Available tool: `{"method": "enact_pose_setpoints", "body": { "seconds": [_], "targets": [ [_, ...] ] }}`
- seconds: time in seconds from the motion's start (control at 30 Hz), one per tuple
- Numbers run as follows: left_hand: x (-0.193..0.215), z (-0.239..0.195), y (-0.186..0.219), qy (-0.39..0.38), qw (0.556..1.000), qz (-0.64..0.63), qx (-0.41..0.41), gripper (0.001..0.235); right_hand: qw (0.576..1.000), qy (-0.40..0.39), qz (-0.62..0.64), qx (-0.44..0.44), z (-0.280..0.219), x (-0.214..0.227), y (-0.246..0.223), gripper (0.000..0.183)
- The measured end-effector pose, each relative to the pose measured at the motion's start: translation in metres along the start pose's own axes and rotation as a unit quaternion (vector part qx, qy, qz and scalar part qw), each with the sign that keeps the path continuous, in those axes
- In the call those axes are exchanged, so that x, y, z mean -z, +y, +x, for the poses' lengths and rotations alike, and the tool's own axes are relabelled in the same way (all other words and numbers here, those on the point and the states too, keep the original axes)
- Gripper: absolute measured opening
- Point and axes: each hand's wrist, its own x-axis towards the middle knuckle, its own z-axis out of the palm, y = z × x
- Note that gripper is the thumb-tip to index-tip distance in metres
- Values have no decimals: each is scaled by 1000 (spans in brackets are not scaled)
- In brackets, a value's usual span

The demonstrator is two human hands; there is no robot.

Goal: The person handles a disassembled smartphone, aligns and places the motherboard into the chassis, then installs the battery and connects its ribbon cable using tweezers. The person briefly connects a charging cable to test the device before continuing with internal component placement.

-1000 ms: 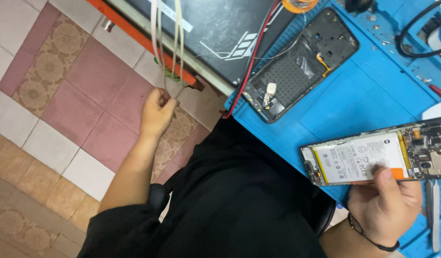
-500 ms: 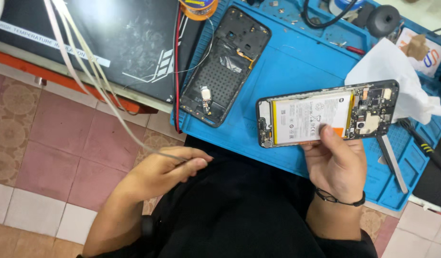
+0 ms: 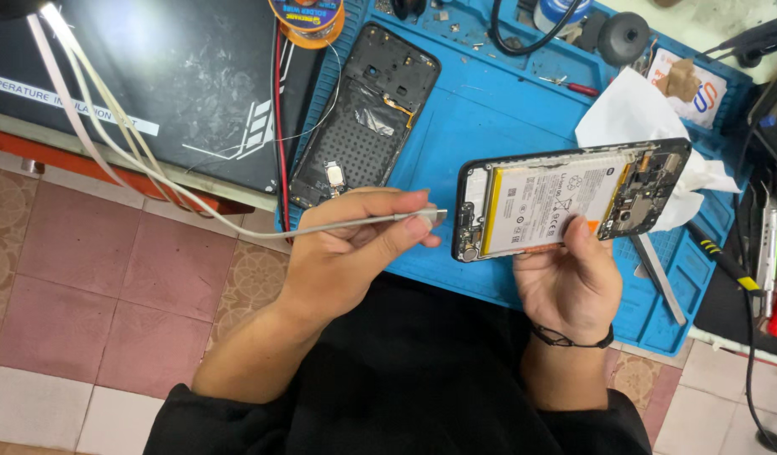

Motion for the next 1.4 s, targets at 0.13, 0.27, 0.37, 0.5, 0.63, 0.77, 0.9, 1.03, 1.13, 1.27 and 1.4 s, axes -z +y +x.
{"method": "enact_pose_setpoints", "body": {
  "seconds": [0.13,0.27,0.37,0.5,0.63,0.77,0.9,1.03,1.13,1.27,1.4],
  "targets": [
    [3,-1,-6,1,998,-46,35,22,1000,-5,-9,0,0,2,4,35],
    [2,0,-8,10,999,-43,25,21,1000,-6,-18,-1,1,2,5,32],
    [2,0,-8,17,999,-31,25,21,999,-6,-34,6,1,-1,6,34],
    [0,-1,-7,13,1000,-10,13,22,999,-12,-49,20,-3,-7,5,29],
    [-2,-5,-12,20,1000,-4,-3,21,996,-12,-82,36,-5,-12,6,32],
    [1,-17,-26,54,998,-21,8,21,995,-7,-97,39,-11,-6,10,23],
    [-2,-8,-21,70,996,-16,46,23,997,15,-68,35,-1,-10,13,40],
    [-10,-7,-19,80,994,21,66,33,996,47,-72,0,5,-2,12,35],
    [-14,-5,-13,66,994,32,78,42,991,96,-91,-17,9,9,13,37],
    [-7,-4,-23,52,994,36,89,50,987,115,-111,-16,11,24,17,41],
    [5,-14,-48,20,999,19,44,53,986,59,-150,-44,42,1,28,44]
  ]
}}
